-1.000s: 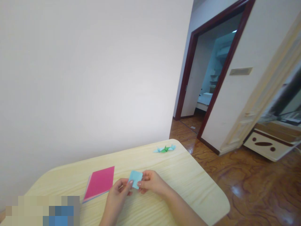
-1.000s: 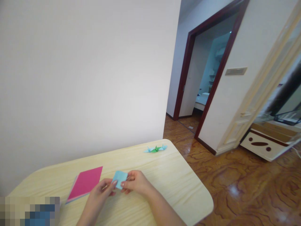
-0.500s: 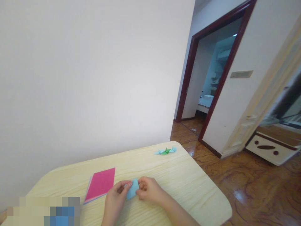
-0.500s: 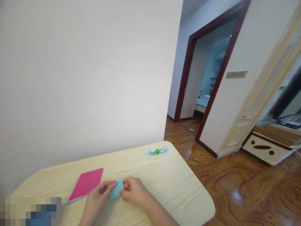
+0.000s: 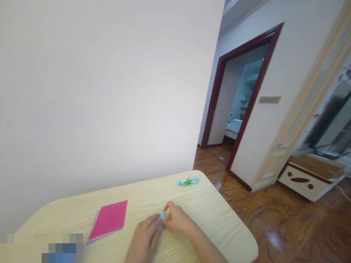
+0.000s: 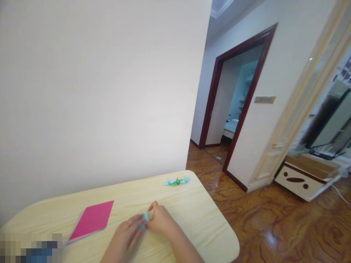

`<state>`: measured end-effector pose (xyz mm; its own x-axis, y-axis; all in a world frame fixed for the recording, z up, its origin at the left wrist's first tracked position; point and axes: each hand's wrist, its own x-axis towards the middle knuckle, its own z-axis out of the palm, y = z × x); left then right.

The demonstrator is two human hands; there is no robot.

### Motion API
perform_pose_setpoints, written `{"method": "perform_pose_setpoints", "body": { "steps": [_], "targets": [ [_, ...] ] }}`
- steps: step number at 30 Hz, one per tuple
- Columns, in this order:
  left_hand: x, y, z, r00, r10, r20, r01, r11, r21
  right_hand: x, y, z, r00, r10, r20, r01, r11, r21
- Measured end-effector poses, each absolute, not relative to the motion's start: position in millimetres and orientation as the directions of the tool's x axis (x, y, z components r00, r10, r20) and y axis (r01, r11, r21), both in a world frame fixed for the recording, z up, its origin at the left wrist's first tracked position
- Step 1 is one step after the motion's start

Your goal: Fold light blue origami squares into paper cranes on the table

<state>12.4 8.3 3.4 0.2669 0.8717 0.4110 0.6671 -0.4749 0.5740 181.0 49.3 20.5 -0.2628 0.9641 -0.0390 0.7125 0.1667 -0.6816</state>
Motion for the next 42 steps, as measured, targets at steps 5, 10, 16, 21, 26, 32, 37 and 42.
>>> {"method": "perform_pose_setpoints", "body": {
  "steps": [5,10,16,21,26,32,37,42],
  "targets": [
    [28,4,-13,0.453,0.857,0.244,0.829,-0.506,0.237,188,45,33,-0.243,0.97,0.006,0.804,0.205,-0.559],
    [24,2,-26,0.533,0.788,0.308,0.811,-0.58,0.081,193,25,25,-0.41,0.903,0.128,0.804,0.424,-0.417],
    [22,-7,-10,0.543,0.817,0.192,0.813,-0.569,0.12,210,-3,15,-0.556,0.81,0.187,0.746,0.585,-0.318],
    [22,-11,10,0.487,0.871,0.065,0.851,-0.49,0.188,217,-9,16,-0.606,0.79,0.093,0.73,0.599,-0.329],
    [19,-12,16,0.468,0.884,0.005,0.865,-0.46,0.201,222,-10,3,-0.605,0.792,0.082,0.735,0.595,-0.324],
    [18,-13,11,0.467,0.884,0.019,0.863,-0.461,0.205,224,-7,9,-0.542,0.824,0.165,0.742,0.561,-0.366],
    [16,-14,8,0.474,0.881,-0.02,0.857,-0.455,0.241,210,24,15,-0.286,0.922,0.263,0.824,0.376,-0.424],
    [15,-19,11,0.501,0.864,-0.037,0.831,-0.469,0.3,192,47,1,-0.238,0.942,0.235,0.752,0.332,-0.569]
  ]
}}
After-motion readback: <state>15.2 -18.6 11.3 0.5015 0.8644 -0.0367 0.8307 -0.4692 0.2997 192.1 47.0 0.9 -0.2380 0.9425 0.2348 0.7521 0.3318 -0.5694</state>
